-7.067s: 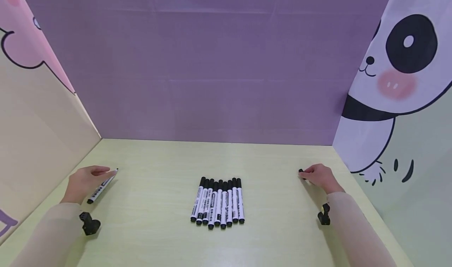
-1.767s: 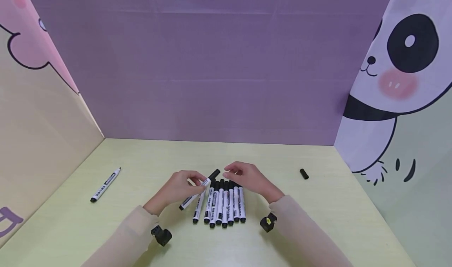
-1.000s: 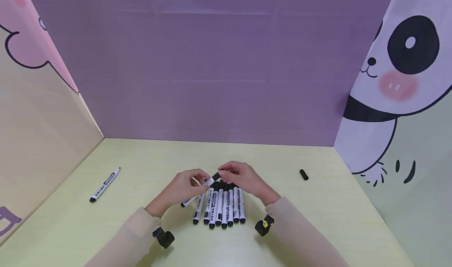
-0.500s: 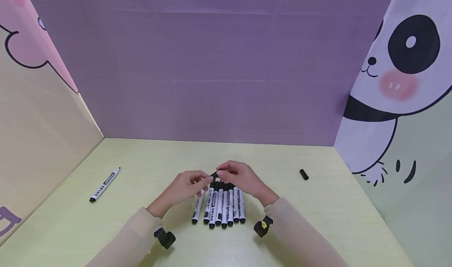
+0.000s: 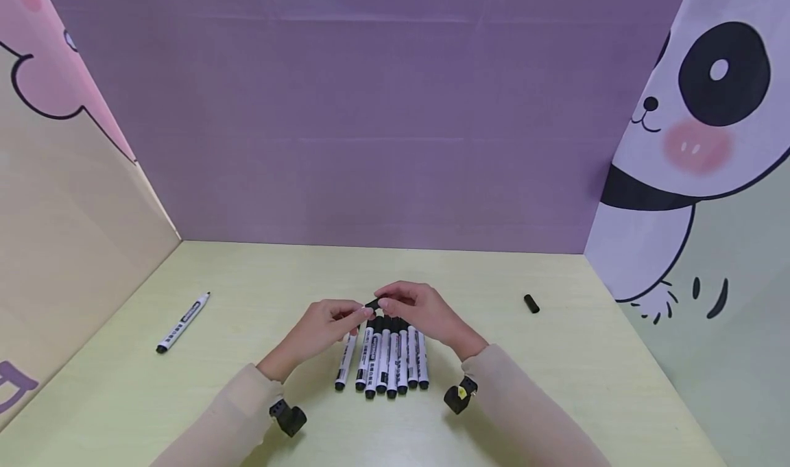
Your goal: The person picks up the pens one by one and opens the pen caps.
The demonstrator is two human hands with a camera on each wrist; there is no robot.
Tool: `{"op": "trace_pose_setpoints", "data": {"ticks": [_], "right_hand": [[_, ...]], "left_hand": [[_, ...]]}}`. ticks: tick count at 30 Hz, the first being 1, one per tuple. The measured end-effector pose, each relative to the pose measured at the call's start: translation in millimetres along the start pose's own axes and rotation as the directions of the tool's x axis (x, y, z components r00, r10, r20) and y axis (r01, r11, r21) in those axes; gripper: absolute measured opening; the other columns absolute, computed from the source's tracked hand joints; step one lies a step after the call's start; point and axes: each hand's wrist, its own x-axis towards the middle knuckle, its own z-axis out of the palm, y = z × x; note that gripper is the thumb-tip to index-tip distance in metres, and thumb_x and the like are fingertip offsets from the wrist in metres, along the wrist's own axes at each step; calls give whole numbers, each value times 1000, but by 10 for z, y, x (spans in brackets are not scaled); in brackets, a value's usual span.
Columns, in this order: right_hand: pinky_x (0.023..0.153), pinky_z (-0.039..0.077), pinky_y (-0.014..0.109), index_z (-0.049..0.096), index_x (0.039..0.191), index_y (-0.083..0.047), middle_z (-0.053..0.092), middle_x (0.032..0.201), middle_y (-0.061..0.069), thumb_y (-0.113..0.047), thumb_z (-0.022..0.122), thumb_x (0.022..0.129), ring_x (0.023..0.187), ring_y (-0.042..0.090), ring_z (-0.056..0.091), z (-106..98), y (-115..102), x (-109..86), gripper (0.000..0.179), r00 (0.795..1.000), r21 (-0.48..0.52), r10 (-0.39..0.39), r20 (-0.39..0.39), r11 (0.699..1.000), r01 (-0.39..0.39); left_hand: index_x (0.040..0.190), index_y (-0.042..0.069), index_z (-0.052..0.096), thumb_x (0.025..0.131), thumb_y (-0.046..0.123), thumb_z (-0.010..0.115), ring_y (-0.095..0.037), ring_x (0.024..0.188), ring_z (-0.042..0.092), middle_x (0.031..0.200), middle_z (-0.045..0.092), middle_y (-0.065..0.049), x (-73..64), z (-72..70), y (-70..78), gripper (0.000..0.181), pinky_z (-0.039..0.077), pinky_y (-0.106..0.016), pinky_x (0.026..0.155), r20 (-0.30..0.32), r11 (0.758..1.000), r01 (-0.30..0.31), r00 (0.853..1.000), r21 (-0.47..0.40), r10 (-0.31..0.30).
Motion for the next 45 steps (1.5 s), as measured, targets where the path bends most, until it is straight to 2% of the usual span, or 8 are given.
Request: {"op": "trace_pose_setpoints", "data": {"ticks": [5, 11, 18, 24, 33, 38, 43, 45], "right_hand": [[95, 48, 58, 66, 125, -7, 68, 112, 15, -23, 64, 101, 105, 41, 63, -3, -11, 2, 30, 1000, -14, 1, -8, 1000, -1], [95, 48, 58, 65, 127, -3, 68, 113, 16, -21, 64, 100, 108, 42, 63, -37, -42, 2, 32, 1000, -21, -10, 5, 1000, 10], [96, 46, 59, 63, 129, -2, 69, 112, 9, -20, 64, 100, 110, 46, 60, -62, -67, -10, 34, 1000, -1, 1, 19, 1000, -1], [95, 48, 57, 64, 129, -6, 68, 114, 9, -24, 64, 100, 109, 40, 62, -66, -56, -9, 34, 1000, -29, -7, -10, 1000, 6], [97, 47, 57, 63, 130, -9, 67, 115, 7, -22, 67, 98, 111, 39, 62, -115, -72, -14, 35, 997, -16, 21, -75, 1000, -23], [94, 52, 48, 64, 129, -9, 67, 109, 7, -21, 69, 97, 109, 39, 63, -130, -32, -2, 34, 994, -30, 20, -110, 999, -23], [86, 55, 35, 65, 127, -12, 66, 105, 5, -21, 71, 95, 101, 27, 66, -153, -20, -5, 33, 989, -65, 25, -145, 997, -35], [86, 55, 36, 66, 126, -13, 66, 105, 5, -20, 72, 95, 100, 25, 65, -161, -20, -6, 33, 988, -66, 32, -151, 997, -43]], "left_hand": [[100, 14, 78, 98, 48, 61, -14, 62, 50, 71, 63, -4, 6, 7, -1, 38, 39, -30, 58, -38, 1000, 10, 999, -5, -10], [88, 13, 75, 98, 49, 61, -11, 59, 44, 62, 51, 5, 11, 14, -4, 40, 36, -28, 57, -40, 1000, 11, 999, 1, -11], [90, 15, 75, 98, 51, 59, -11, 58, 47, 71, 63, -2, 4, 0, 11, 40, 38, -28, 55, -2, 1000, 0, 1000, 22, 0], [98, 12, 75, 99, 47, 60, -12, 59, 52, 80, 68, -11, -10, -37, 33, 38, 42, -29, 55, 26, 1000, 13, 1000, -3, -13], [100, 10, 74, 97, 41, 64, -11, 60, 47, 74, 62, -5, -4, -64, 10, 32, 38, -28, 54, 34, 1000, 13, 999, -15, -12], [101, 10, 74, 98, 37, 63, -12, 62, 50, 74, 62, -2, -9, -80, 17, 29, 40, -29, 55, 33, 1000, 19, 999, -3, -19], [100, 9, 74, 100, 32, 60, -12, 63, 52, 76, 63, -2, -11, -88, 7, 27, 42, -29, 57, 28, 1000, 25, 999, -1, -25], [98, 8, 73, 100, 30, 58, -12, 63, 52, 74, 62, -1, -12, -94, 3, 26, 42, -29, 56, 23, 999, 34, 999, 4, -34]]}}
